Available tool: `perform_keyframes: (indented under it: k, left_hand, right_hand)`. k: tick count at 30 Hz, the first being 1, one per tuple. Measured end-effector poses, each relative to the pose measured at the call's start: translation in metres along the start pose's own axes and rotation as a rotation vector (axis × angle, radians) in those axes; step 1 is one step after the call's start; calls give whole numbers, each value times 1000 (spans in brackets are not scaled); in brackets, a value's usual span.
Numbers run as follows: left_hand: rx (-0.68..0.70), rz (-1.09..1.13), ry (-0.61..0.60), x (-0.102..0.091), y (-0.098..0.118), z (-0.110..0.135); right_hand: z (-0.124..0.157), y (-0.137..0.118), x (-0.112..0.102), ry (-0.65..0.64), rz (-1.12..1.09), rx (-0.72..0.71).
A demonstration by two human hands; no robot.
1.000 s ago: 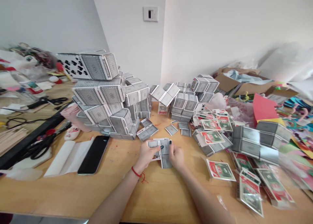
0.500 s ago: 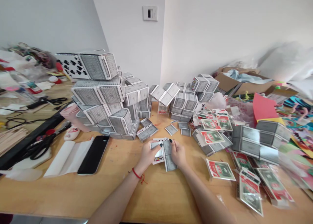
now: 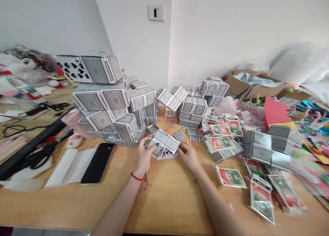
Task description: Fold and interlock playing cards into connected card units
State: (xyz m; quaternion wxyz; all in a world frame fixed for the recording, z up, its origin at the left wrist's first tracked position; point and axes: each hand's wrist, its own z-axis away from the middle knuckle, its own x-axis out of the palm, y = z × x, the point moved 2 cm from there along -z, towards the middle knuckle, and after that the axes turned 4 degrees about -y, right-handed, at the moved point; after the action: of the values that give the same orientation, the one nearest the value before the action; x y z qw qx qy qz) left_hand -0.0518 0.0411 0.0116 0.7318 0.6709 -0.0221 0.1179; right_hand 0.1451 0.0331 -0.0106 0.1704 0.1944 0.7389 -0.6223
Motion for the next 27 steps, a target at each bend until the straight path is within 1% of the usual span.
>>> perform_keyframes:
  k: [2, 4, 6, 7, 8, 10, 14, 16, 18, 20, 22, 24, 27]
  left_hand:
    - [26, 38, 2, -2, 1, -2]
    - [64, 56, -21, 0, 2, -1]
    - [56, 58, -71, 3, 2, -1]
    - [33, 56, -94, 4, 1, 0]
    - [6, 53, -111, 5, -1, 0]
    - [-31, 50, -116, 6, -4, -1]
    - [-11, 59, -103, 3, -6, -5]
    - [-1, 67, -104, 1, -5, -6]
    - [1, 92, -99, 0, -2, -7]
    - [-9, 123, -88, -1, 1, -7]
    - [-38, 152, -72, -2, 3, -7]
    - [-74, 179, -60, -3, 5, -6]
    - [-95, 237, -51, -4, 6, -6]
  right_hand:
    - [0, -3, 3, -44, 143, -16]
    - [0, -4, 7, -63, 253, 25]
    - [-1, -3, 11, -65, 302, 81]
    - [-1, -1, 12, -60, 289, 103]
    - [-2, 2, 13, -50, 246, 120]
    - [-2, 7, 13, -19, 91, 144]
    - [-3, 17, 7, 64, -236, 204]
    - [-3, 17, 5, 51, -355, 232]
    - [-3, 15, 2, -3, -439, 251]
    - [-3, 13, 0, -52, -456, 261]
    - [-2, 11, -3, -64, -416, 261]
    - [-2, 11, -7, -42, -383, 255]
    - [-2, 13, -12, 43, -417, 270]
